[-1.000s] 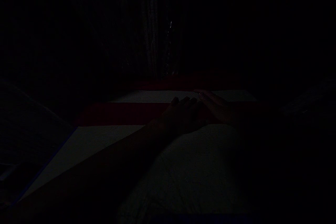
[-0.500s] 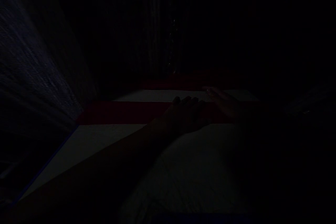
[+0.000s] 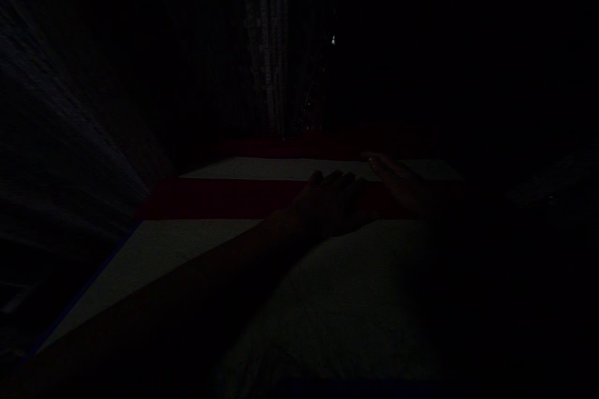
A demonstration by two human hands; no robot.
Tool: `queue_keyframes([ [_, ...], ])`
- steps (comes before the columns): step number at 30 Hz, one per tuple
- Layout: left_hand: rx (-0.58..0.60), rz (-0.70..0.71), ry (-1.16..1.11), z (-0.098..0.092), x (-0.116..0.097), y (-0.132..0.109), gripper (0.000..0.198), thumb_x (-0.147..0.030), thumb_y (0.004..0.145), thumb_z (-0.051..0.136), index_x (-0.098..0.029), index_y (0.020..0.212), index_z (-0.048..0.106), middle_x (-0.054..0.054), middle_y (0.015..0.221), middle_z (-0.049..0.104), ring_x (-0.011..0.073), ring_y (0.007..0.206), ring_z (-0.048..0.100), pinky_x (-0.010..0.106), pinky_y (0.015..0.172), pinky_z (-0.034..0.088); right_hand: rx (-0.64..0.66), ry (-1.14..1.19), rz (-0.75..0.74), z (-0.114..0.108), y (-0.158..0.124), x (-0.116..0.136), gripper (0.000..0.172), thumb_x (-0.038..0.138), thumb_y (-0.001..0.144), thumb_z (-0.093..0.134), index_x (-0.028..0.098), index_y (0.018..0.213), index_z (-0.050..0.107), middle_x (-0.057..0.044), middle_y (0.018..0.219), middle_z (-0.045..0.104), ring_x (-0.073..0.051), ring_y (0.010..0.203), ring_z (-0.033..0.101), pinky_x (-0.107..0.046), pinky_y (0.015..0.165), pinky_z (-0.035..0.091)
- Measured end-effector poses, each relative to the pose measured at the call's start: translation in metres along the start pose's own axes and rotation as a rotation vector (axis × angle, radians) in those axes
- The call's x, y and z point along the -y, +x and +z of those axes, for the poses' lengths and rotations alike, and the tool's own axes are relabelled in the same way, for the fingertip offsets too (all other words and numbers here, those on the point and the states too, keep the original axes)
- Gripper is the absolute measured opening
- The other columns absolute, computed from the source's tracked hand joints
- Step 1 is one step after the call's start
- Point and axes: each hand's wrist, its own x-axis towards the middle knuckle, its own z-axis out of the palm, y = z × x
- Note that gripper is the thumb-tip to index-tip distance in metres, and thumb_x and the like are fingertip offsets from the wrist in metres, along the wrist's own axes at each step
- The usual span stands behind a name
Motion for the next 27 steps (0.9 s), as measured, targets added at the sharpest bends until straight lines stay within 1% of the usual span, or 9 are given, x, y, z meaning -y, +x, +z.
queue_keyframes([
  [3, -0.017, 0.014, 0.015, 0.002, 0.001, 0.001, 0.08, -0.07, 0.104, 0.03, -0.017, 0.163, 0.029, 0.013, 0.17, 0.029, 0.0343, 0.156, 0.026, 0.061, 0.124, 0.019, 0.008, 0.0, -0.029, 0.005, -0.006, 0.012, 0.065, 0.078, 0.097, 0.038, 0.035, 0.142, 0.058, -0.001, 0.149, 0.053, -0.031, 0.141, 0.048, -0.056, 0.126, 0.029],
  [7, -0.011, 0.029, 0.037, 0.0, 0.0, -0.001, 0.074, -0.068, 0.105, 0.031, -0.018, 0.16, 0.035, 0.013, 0.169, 0.031, 0.0343, 0.155, 0.029, 0.061, 0.123, 0.02, 0.1, 0.08, -0.068, 0.019, -0.018, 0.031, 0.062, 0.08, 0.096, 0.041, 0.043, 0.144, 0.055, 0.003, 0.149, 0.053, -0.03, 0.139, 0.05, -0.056, 0.123, 0.035],
  [10, -0.007, 0.031, 0.041, -0.003, -0.001, -0.002, 0.074, -0.066, 0.106, 0.028, -0.017, 0.161, 0.034, 0.013, 0.169, 0.031, 0.0332, 0.154, 0.03, 0.06, 0.123, 0.021, 0.113, 0.073, -0.079, 0.018, -0.014, 0.026, 0.062, 0.08, 0.096, 0.042, 0.043, 0.143, 0.055, 0.004, 0.149, 0.053, -0.029, 0.14, 0.049, -0.055, 0.124, 0.034],
  [14, 0.009, 0.006, 0.016, -0.003, -0.001, -0.002, 0.076, -0.066, 0.106, 0.025, -0.017, 0.164, 0.028, 0.012, 0.17, 0.029, 0.0325, 0.156, 0.026, 0.06, 0.124, 0.019, 0.012, -0.01, -0.008, 0.001, -0.001, 0.004, 0.065, 0.078, 0.097, 0.039, 0.034, 0.141, 0.058, -0.001, 0.151, 0.051, -0.031, 0.143, 0.045, -0.056, 0.127, 0.029],
  [16, 0.021, -0.002, 0.006, -0.003, -0.001, -0.001, 0.076, -0.067, 0.106, 0.025, -0.018, 0.164, 0.028, 0.011, 0.17, 0.028, 0.0322, 0.157, 0.024, 0.06, 0.124, 0.018, -0.018, -0.031, 0.027, -0.003, 0.002, 0.001, 0.067, 0.077, 0.097, 0.038, 0.031, 0.14, 0.059, -0.004, 0.152, 0.05, -0.032, 0.144, 0.044, -0.057, 0.126, 0.029],
  [19, -0.001, 0.013, 0.018, -0.002, 0.0, 0.0, 0.078, -0.068, 0.105, 0.028, -0.016, 0.164, 0.028, 0.013, 0.17, 0.029, 0.0329, 0.156, 0.027, 0.06, 0.124, 0.02, -0.002, -0.021, 0.027, 0.002, -0.003, 0.009, 0.066, 0.079, 0.097, 0.037, 0.034, 0.141, 0.058, -0.002, 0.152, 0.051, -0.032, 0.143, 0.046, -0.058, 0.125, 0.031],
  [23, -0.025, 0.036, 0.053, 0.001, 0.001, 0.0, 0.071, -0.065, 0.106, 0.034, -0.018, 0.16, 0.037, 0.013, 0.168, 0.032, 0.0339, 0.153, 0.032, 0.061, 0.123, 0.022, 0.108, 0.057, -0.071, 0.02, -0.016, 0.028, 0.062, 0.08, 0.096, 0.039, 0.042, 0.143, 0.055, 0.003, 0.149, 0.053, -0.028, 0.139, 0.051, -0.053, 0.121, 0.039],
  [25, -0.02, 0.038, 0.047, 0.001, 0.001, 0.0, 0.069, -0.064, 0.106, 0.033, -0.019, 0.158, 0.039, 0.013, 0.168, 0.033, 0.0338, 0.153, 0.032, 0.061, 0.123, 0.021, 0.138, 0.066, -0.075, 0.022, -0.017, 0.03, 0.061, 0.08, 0.096, 0.041, 0.043, 0.143, 0.055, 0.003, 0.148, 0.054, -0.028, 0.138, 0.052, -0.052, 0.12, 0.041],
  [27, -0.016, 0.032, 0.031, 0.001, 0.001, 0.0, 0.073, -0.065, 0.106, 0.03, -0.017, 0.161, 0.034, 0.013, 0.169, 0.031, 0.0343, 0.155, 0.029, 0.062, 0.123, 0.02, 0.11, 0.037, -0.043, 0.018, -0.013, 0.024, 0.062, 0.079, 0.096, 0.04, 0.041, 0.142, 0.056, 0.003, 0.148, 0.054, -0.029, 0.139, 0.051, -0.054, 0.122, 0.037],
])
